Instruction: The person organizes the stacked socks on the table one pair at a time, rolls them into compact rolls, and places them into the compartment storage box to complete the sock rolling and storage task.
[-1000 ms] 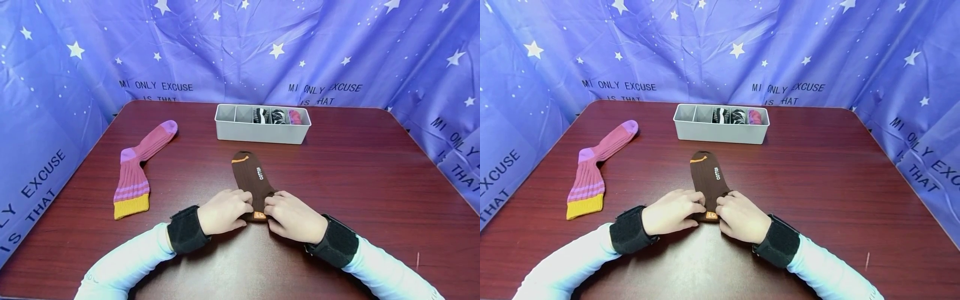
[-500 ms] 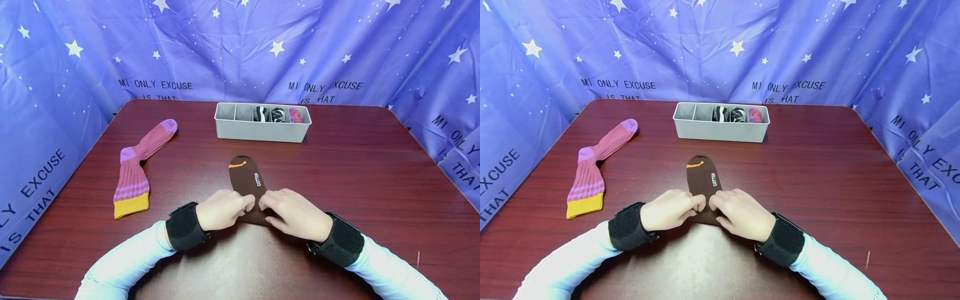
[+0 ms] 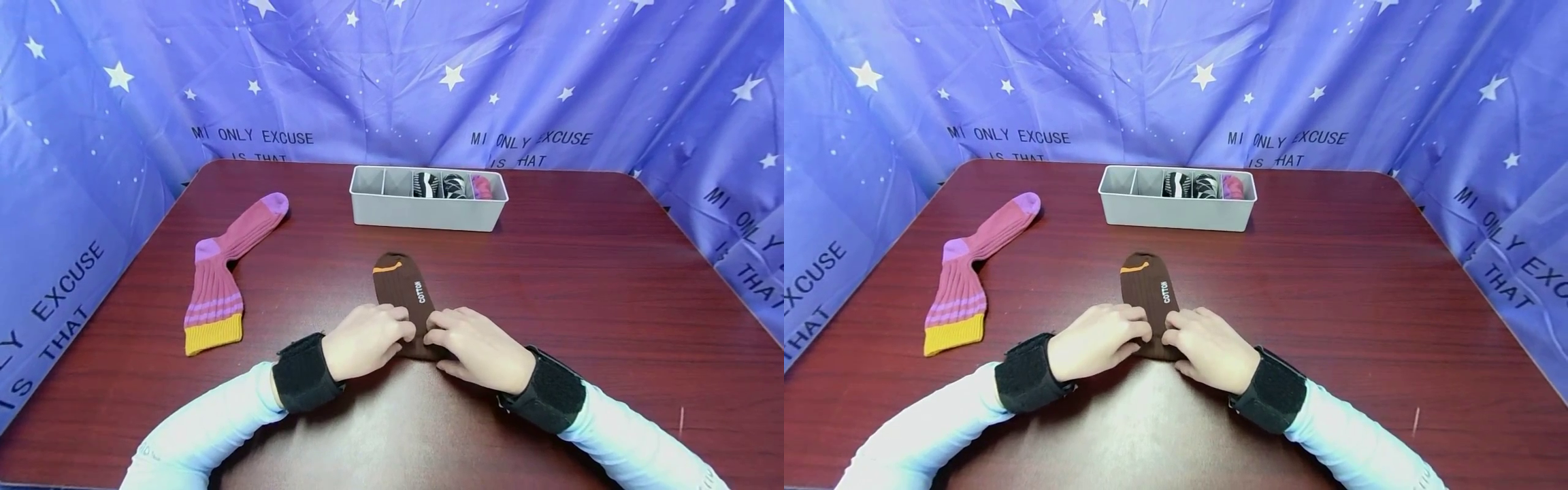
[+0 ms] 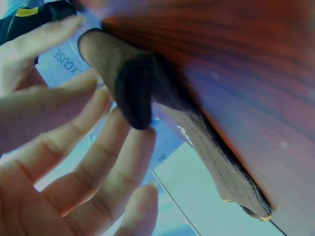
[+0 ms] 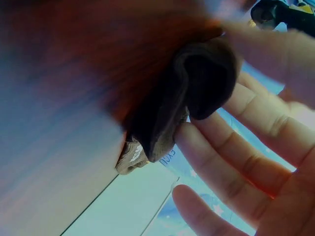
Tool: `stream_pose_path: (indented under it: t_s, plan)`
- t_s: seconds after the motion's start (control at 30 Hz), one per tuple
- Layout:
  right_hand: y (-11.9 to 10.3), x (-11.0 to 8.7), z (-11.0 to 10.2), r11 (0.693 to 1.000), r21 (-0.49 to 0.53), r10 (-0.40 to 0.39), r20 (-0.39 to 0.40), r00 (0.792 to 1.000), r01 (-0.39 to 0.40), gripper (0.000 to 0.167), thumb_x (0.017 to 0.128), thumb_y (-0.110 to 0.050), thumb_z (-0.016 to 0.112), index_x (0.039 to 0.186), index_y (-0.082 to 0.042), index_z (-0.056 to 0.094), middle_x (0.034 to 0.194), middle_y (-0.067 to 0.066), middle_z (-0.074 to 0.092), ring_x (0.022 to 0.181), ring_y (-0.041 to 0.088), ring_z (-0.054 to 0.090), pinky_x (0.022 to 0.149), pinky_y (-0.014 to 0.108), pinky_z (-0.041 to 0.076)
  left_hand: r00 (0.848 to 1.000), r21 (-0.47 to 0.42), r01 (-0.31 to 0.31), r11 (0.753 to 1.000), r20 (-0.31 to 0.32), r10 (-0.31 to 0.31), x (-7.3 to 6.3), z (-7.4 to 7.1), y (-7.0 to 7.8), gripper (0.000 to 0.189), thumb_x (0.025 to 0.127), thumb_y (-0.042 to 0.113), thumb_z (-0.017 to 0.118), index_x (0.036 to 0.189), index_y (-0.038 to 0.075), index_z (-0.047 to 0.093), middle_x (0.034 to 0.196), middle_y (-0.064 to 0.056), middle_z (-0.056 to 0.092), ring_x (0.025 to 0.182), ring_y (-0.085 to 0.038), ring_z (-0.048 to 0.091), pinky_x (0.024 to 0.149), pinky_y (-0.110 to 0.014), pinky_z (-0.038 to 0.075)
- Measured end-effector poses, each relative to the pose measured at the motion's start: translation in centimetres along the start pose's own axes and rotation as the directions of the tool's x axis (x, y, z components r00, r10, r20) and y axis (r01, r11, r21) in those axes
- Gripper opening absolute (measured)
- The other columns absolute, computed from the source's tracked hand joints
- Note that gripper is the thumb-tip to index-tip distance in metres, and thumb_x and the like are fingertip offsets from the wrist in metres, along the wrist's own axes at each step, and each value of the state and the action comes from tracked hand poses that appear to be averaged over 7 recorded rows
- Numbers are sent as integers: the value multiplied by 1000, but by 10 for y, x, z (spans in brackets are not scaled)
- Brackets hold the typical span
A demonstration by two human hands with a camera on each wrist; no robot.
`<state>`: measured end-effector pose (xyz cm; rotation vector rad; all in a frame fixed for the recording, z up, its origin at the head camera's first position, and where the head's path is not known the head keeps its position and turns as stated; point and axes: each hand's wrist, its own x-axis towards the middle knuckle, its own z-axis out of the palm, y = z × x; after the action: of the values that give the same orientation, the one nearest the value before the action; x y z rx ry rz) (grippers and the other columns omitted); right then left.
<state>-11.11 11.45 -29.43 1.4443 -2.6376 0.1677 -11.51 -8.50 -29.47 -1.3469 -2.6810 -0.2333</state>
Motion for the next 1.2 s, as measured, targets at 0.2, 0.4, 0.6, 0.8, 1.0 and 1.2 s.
stream_pose_path:
  t_s: [0.2, 0.4, 0.6, 0.8, 1.0, 1.2]
  plan:
    - [2, 0, 1, 999, 24, -23, -28, 999, 24, 19, 60, -14, 68, 77, -14, 59, 86, -4, 49, 78, 13, 46, 76, 30, 38, 999, 29, 0, 1000, 33, -1, 1, -2, 4, 16, 63, 27, 70, 71, 19, 59, 71, 7, 50, 67, -12, 51, 56, -26, 41]
    - [2, 0, 2, 998, 46, -48, -15, 999, 49, 24, 59, -15, 69, 79, -14, 55, 83, -5, 52, 82, 12, 49, 83, 30, 36, 999, 43, 2, 999, 50, -4, 1, 0, 4, 16, 61, 25, 71, 70, 19, 60, 70, 8, 52, 68, -12, 50, 56, -25, 39]
    - [0, -1, -1, 997, 68, -42, 24, 999, 41, 20, 62, -18, 68, 75, -16, 53, 69, -9, 50, 72, 12, 49, 79, 28, 38, 1000, 36, -11, 999, 28, 10, 1, 2, 5, 13, 61, 18, 68, 65, 18, 56, 63, 7, 51, 64, -13, 51, 55, -26, 37]
    - [0, -3, -3, 996, 86, -31, -1, 1000, 31, 9, 71, -14, 61, 79, -13, 57, 66, -10, 54, 68, 11, 50, 72, 27, 40, 998, -1, -49, 999, -46, 48, -1, 2, 6, 17, 65, 9, 61, 75, 14, 49, 59, 4, 53, 58, -13, 54, 51, -27, 40]
    - [-3, -3, -5, 988, 151, -26, 15, 1000, 23, 10, 79, -13, 54, 88, -15, 58, 71, -13, 55, 67, 4, 50, 71, 24, 40, 998, -99, -40, 994, 35, 44, -3, -2, 6, 23, 69, 6, 60, 77, 14, 40, 53, 6, 46, 50, -9, 49, 44, -25, 37]
    - [-5, -4, -6, 982, 185, -42, 58, 997, 30, 9, 79, -12, 54, 86, -17, 56, 67, -14, 50, 65, 2, 49, 71, 24, 40, 987, -184, -17, 983, 151, 46, -5, -6, 9, 16, 73, 5, 57, 76, 16, 45, 59, 7, 48, 55, -6, 48, 46, -22, 36]
